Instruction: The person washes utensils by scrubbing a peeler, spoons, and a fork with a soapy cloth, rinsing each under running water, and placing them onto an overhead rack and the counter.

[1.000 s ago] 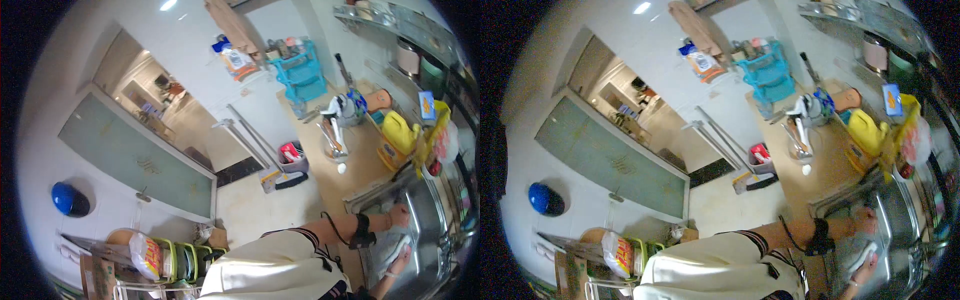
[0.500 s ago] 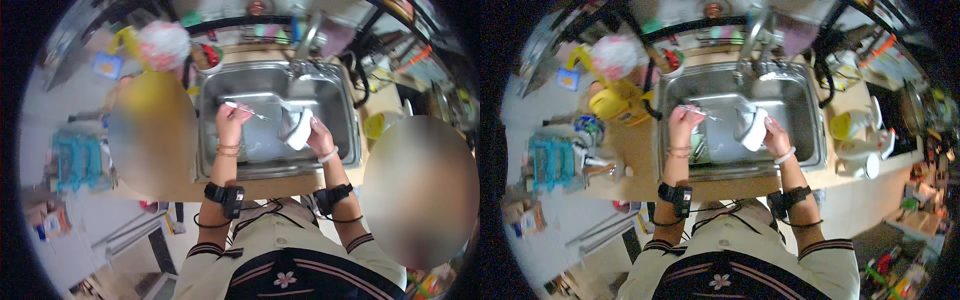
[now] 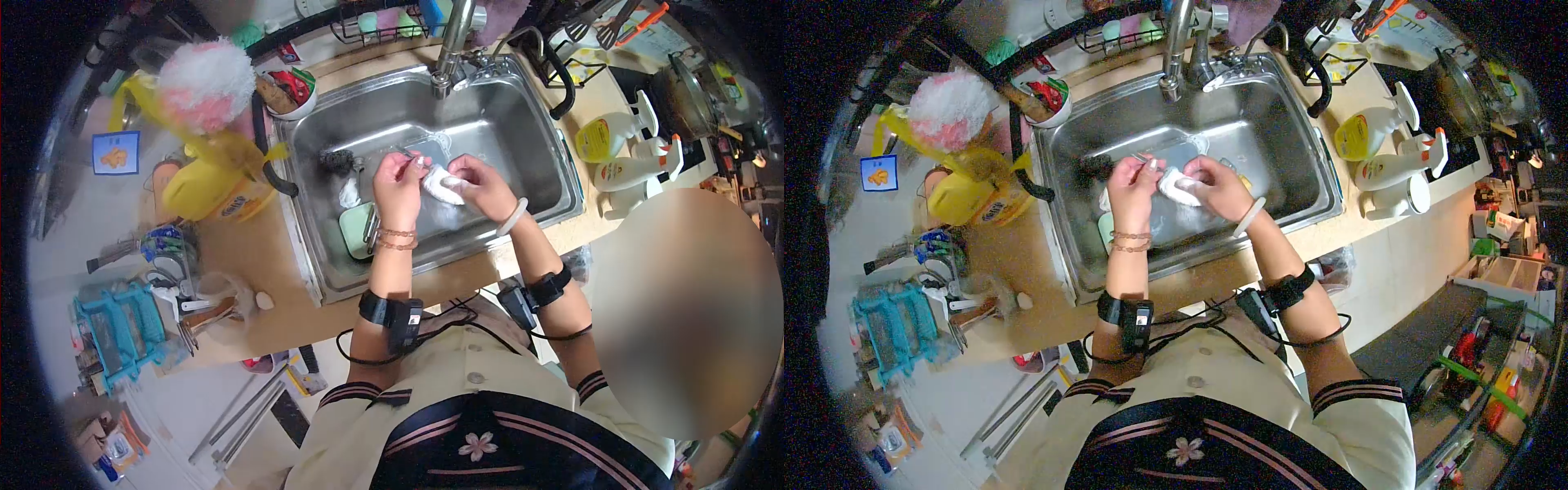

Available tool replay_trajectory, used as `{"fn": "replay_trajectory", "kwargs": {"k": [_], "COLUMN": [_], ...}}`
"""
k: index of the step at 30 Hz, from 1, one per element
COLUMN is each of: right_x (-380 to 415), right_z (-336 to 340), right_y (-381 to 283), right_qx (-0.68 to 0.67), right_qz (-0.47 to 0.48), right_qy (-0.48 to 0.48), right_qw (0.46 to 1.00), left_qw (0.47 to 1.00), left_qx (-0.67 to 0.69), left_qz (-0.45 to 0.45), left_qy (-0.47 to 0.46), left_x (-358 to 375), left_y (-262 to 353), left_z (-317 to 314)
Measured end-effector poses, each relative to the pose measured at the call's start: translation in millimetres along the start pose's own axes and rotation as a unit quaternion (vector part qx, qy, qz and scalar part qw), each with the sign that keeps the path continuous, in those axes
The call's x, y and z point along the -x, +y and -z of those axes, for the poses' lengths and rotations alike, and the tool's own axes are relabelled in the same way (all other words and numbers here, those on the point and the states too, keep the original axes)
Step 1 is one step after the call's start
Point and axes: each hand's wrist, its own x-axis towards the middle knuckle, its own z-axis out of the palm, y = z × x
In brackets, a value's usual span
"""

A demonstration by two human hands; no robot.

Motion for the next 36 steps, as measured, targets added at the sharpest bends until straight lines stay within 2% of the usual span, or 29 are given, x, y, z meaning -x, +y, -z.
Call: {"fn": "replay_trajectory", "kwargs": {"k": [3,6,7,9,10,11,12,14,16,18,24,36], "right_x": [4.6,14.6,18.3,24.3,25.1,26.8,31.3,37.8,42.3,44.2,47.5,63.0], "right_z": [-5.3,-8.9,-8.5,-5.3,-5.1,-3.6,-1.5,-1.2,-3.3,-8.0,-13.9,-17.8], "right_y": [10.5,3.4,3.7,5.9,9.6,14.9,17.4,18.9,18.1,17.7,21.4,19.7], "right_qx": [-0.07,-0.013,-0.042,-0.102,-0.104,-0.104,-0.103,-0.076,-0.077,-0.068,-0.08,-0.024], "right_qz": [-0.03,-0.044,-0.044,-0.039,-0.035,-0.032,-0.03,-0.044,-0.063,-0.041,-0.034,-0.066], "right_qy": [-0.005,0.026,0.039,0.063,0.076,0.09,0.107,0.128,0.138,0.151,0.165,0.218], "right_qw": [0.997,0.999,0.997,0.992,0.991,0.99,0.988,0.988,0.986,0.985,0.982,0.973], "left_qw": [1.0,0.995,0.97,0.938,0.963,0.962,0.943,0.947,0.908,0.876,0.862,0.852], "left_qx": [0.016,-0.076,-0.231,-0.291,-0.179,-0.187,-0.214,-0.08,0.049,0.108,0.149,0.211], "left_qz": [-0.015,0.008,-0.06,-0.183,-0.203,-0.199,-0.253,-0.31,-0.414,-0.469,-0.482,-0.413], "left_qy": [0.006,-0.057,-0.052,0.042,0.016,-0.002,-0.002,-0.015,0.04,0.027,-0.058,-0.242], "left_x": [-0.3,-3.0,6.5,10.4,19.4,33.7,48.3,85.6,105.7,114.9,122.6,110.0], "left_y": [-14.6,-12.8,15.0,39.0,71.0,109.8,137.5,185.3,209.3,219.4,223.3,227.5], "left_z": [5.7,17.9,14.8,19.6,16.6,14.8,14.1,11.8,28.6,40.5,49.6,40.5]}}
